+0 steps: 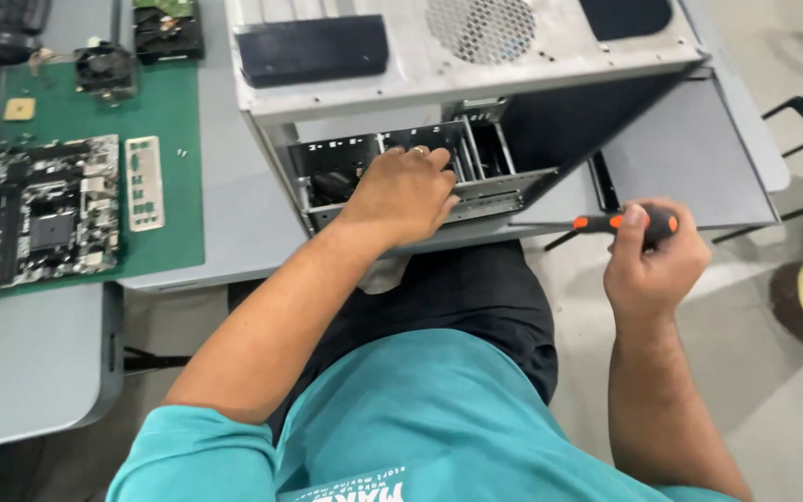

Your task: Disassembling a computer case by removing screws with a screwdriver and taking off panels.

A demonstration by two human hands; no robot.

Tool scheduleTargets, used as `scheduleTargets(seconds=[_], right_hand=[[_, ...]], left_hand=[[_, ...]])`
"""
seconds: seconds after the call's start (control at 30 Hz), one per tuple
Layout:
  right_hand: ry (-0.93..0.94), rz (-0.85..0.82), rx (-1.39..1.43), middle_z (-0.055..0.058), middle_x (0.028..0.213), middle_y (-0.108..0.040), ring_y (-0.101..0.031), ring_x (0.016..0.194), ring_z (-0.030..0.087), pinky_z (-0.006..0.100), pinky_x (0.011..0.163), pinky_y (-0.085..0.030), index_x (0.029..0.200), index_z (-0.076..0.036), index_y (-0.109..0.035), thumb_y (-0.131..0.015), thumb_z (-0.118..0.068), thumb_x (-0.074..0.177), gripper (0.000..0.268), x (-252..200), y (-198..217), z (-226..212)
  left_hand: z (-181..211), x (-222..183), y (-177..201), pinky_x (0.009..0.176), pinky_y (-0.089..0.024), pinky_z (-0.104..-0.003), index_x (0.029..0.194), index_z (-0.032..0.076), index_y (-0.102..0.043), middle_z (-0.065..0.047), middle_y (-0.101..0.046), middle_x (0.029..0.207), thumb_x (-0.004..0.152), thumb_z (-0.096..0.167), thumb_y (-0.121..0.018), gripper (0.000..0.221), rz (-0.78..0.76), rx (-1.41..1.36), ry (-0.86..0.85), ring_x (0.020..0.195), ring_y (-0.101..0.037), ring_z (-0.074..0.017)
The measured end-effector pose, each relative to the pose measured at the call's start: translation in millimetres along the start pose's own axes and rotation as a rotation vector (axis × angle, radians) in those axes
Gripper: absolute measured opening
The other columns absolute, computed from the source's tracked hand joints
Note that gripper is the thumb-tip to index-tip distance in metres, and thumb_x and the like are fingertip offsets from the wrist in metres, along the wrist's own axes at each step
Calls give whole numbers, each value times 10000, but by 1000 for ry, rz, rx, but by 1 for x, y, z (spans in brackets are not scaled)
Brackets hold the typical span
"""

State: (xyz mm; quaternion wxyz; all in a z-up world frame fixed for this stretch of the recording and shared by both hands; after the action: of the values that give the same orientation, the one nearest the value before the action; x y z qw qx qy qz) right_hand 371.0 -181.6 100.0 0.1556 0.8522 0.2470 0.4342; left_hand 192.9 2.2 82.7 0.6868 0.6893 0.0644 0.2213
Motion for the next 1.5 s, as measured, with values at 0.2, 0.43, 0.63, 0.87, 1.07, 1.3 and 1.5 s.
scheduleTargets(seconds=[0.2,0.43,0.63,0.87,1.07,1.3,1.5], right_hand=[[152,-68,-234,54,694,-574,-541,585,195,304,556,-428,915,8,-615,-623,-200,964,214,22,-3,9],[161,-124,-320,29,690,-596,-559,581,200,307,574,-439,888,-29,-614,-632,-254,945,234,29,-16,12],[162,-142,-311,28,680,-576,-540,570,185,305,554,-426,891,-32,-617,-616,-250,959,229,34,-19,6],[176,-211,-327,19,677,-578,-551,567,188,304,580,-439,875,-24,-590,-644,-288,979,289,43,-21,8],[137,-333,-362,13,683,-598,-561,574,193,304,604,-440,843,-28,-587,-685,-306,959,317,53,-23,-4],[43,-237,-423,-21,616,-584,-524,536,175,303,557,-422,784,-75,-602,-724,-378,947,364,53,-34,5],[43,-451,-890,131,698,-611,-565,710,384,452,566,-442,720,-81,-565,-532,-618,1021,616,71,-36,9]], left_hand=[[0,2,-16,790,-427,-489,808,72,-495,-72,-569,710,747,-33,-380,167,-238,-278,65,609,-566,-378],[5,-1,1,551,-472,-491,920,49,-504,-118,-556,837,806,-20,-366,192,-311,-264,88,705,-573,-363],[5,-1,2,499,-443,-451,864,38,-485,-116,-527,762,821,-42,-357,157,-283,-284,56,630,-537,-326],[2,-1,-8,425,-386,-438,804,51,-468,-98,-498,708,819,-30,-353,141,-242,-325,65,555,-499,-308],[1,0,-10,409,-380,-419,812,58,-474,-88,-514,722,834,2,-370,120,-244,-332,72,567,-494,-293],[3,0,-18,426,-444,-452,844,54,-488,-79,-545,720,784,-1,-415,110,-153,-274,88,586,-551,-331],[7,0,3,484,-475,-413,932,78,-502,-65,-555,787,826,-72,-386,217,-330,-268,140,674,-570,-294]])
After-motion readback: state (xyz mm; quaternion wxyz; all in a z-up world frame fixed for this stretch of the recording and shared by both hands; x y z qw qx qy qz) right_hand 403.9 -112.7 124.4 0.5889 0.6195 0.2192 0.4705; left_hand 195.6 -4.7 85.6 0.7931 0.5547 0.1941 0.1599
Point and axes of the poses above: each hand's wrist, its own x-axis towards the middle knuckle, its own y-axis out of the back of the hand, z = x × y, the point moved 1 cm from there along x, towards the middle knuckle
